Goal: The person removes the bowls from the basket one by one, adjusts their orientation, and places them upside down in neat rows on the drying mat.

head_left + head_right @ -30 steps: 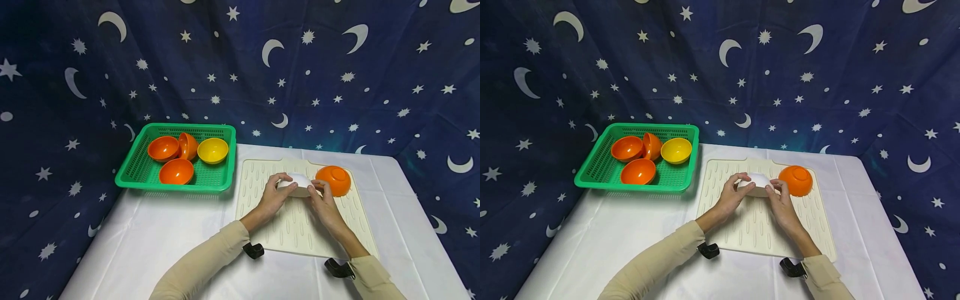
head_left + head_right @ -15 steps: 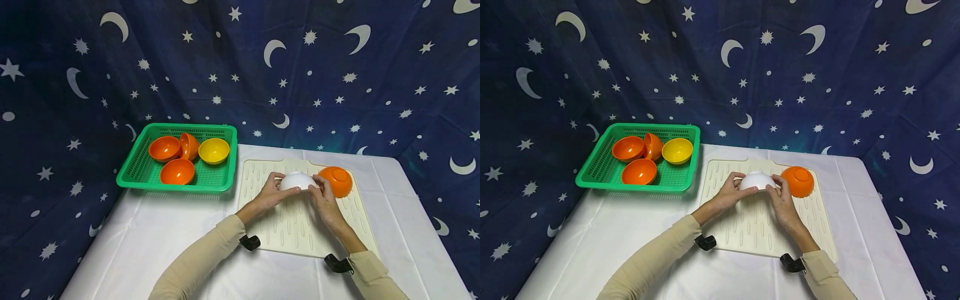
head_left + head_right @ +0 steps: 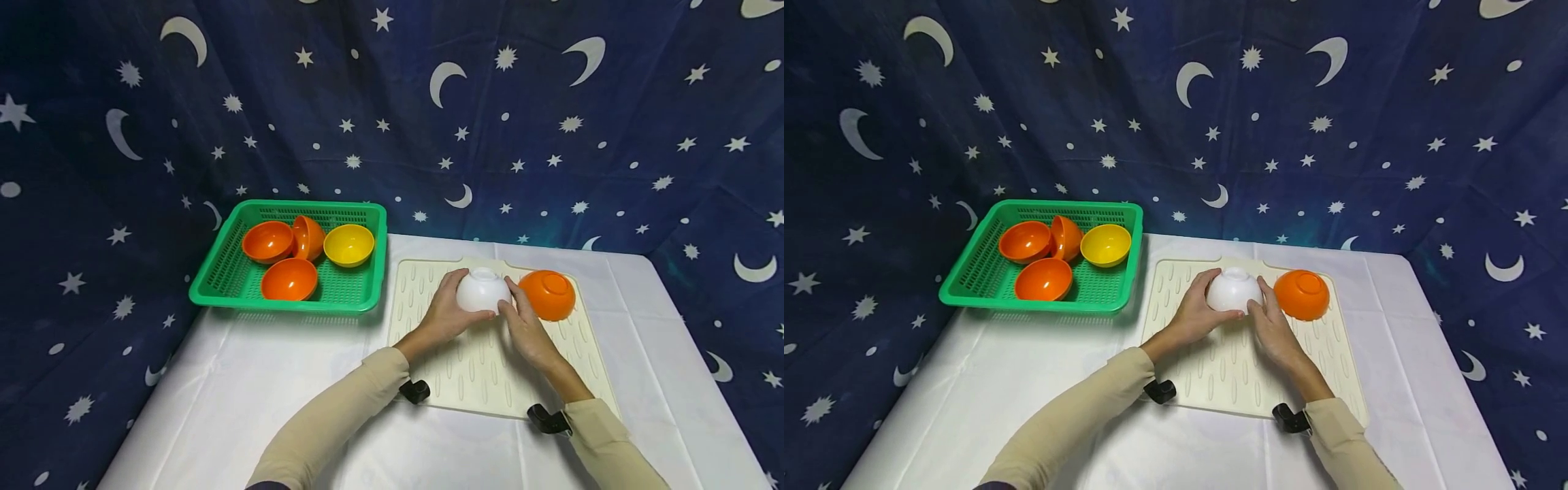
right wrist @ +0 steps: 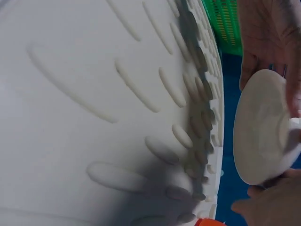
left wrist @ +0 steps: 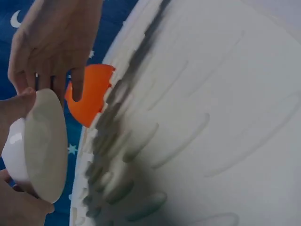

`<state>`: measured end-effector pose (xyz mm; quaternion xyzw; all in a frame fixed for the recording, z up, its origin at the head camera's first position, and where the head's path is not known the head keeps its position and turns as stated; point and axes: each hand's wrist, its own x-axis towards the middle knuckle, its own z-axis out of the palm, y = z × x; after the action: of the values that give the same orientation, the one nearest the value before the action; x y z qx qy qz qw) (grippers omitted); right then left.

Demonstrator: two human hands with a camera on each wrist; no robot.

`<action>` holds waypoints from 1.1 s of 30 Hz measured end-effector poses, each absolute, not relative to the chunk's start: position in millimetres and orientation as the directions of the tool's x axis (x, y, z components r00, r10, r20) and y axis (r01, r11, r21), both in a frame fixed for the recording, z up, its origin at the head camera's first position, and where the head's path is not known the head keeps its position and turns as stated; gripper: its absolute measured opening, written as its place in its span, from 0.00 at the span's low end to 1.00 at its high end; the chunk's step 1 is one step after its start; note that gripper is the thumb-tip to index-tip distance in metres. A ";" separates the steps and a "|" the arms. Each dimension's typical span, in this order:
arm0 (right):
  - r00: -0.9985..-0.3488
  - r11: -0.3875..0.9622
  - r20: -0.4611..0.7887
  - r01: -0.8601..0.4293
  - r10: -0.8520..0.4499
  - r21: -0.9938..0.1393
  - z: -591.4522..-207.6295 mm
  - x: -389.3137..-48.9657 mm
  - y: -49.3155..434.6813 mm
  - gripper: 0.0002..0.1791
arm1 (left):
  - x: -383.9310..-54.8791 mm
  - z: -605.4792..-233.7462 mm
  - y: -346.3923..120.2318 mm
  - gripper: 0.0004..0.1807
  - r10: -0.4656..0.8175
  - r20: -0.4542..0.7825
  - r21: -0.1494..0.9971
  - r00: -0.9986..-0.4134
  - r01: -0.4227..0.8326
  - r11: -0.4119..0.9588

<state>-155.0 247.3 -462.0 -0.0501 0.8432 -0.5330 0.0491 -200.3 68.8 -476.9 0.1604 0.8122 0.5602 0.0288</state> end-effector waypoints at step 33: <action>-0.982 0.637 -0.073 -0.055 -0.173 -0.769 -484.1 -166.5 245.5 0.49 | -235.5 -505.4 89.5 0.56 0.420 0.187 0.620 -0.888 0.438 0.651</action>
<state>-166.5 245.5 -484.1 -0.0631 0.9020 -0.4213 0.0702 -235.5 89.5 -505.4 0.2362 0.9085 0.3446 -0.0133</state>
